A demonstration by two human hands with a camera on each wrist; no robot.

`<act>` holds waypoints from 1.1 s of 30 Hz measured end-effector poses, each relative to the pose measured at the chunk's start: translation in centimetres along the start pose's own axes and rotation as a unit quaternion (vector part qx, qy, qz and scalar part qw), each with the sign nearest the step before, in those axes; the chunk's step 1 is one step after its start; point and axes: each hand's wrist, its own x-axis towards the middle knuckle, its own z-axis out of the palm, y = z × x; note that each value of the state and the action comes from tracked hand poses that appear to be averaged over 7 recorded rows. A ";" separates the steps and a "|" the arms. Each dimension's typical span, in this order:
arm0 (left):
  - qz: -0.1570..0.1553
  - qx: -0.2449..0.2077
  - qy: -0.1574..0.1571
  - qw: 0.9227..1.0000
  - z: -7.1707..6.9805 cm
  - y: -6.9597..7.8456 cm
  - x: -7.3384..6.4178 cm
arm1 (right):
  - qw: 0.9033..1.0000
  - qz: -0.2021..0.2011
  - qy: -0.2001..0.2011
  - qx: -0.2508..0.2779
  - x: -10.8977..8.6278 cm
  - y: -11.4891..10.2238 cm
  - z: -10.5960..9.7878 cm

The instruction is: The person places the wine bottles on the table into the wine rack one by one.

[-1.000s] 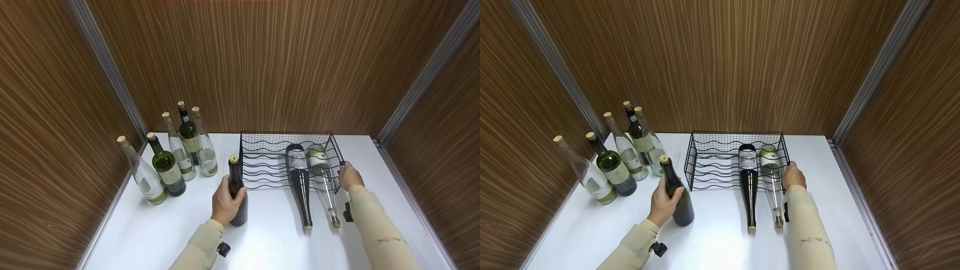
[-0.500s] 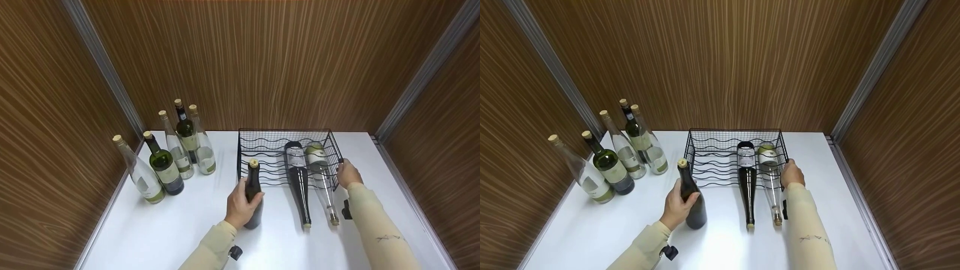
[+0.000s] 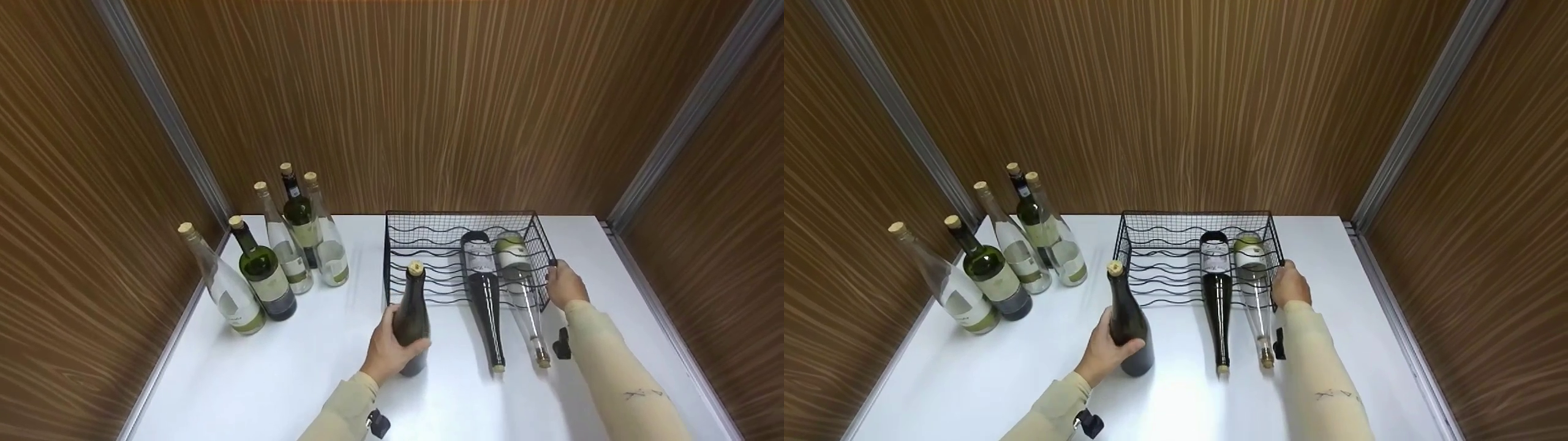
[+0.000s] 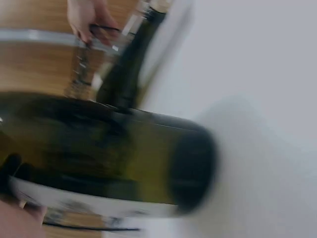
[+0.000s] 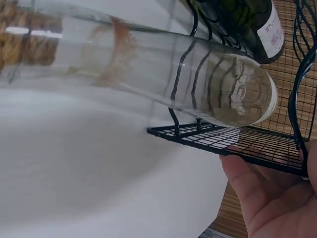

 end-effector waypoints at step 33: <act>-0.083 0.032 0.000 0.996 0.5 -5.0 -2.6 | 0.946 -0.050 0.296 0.126 -3.5 -1.5 -1.9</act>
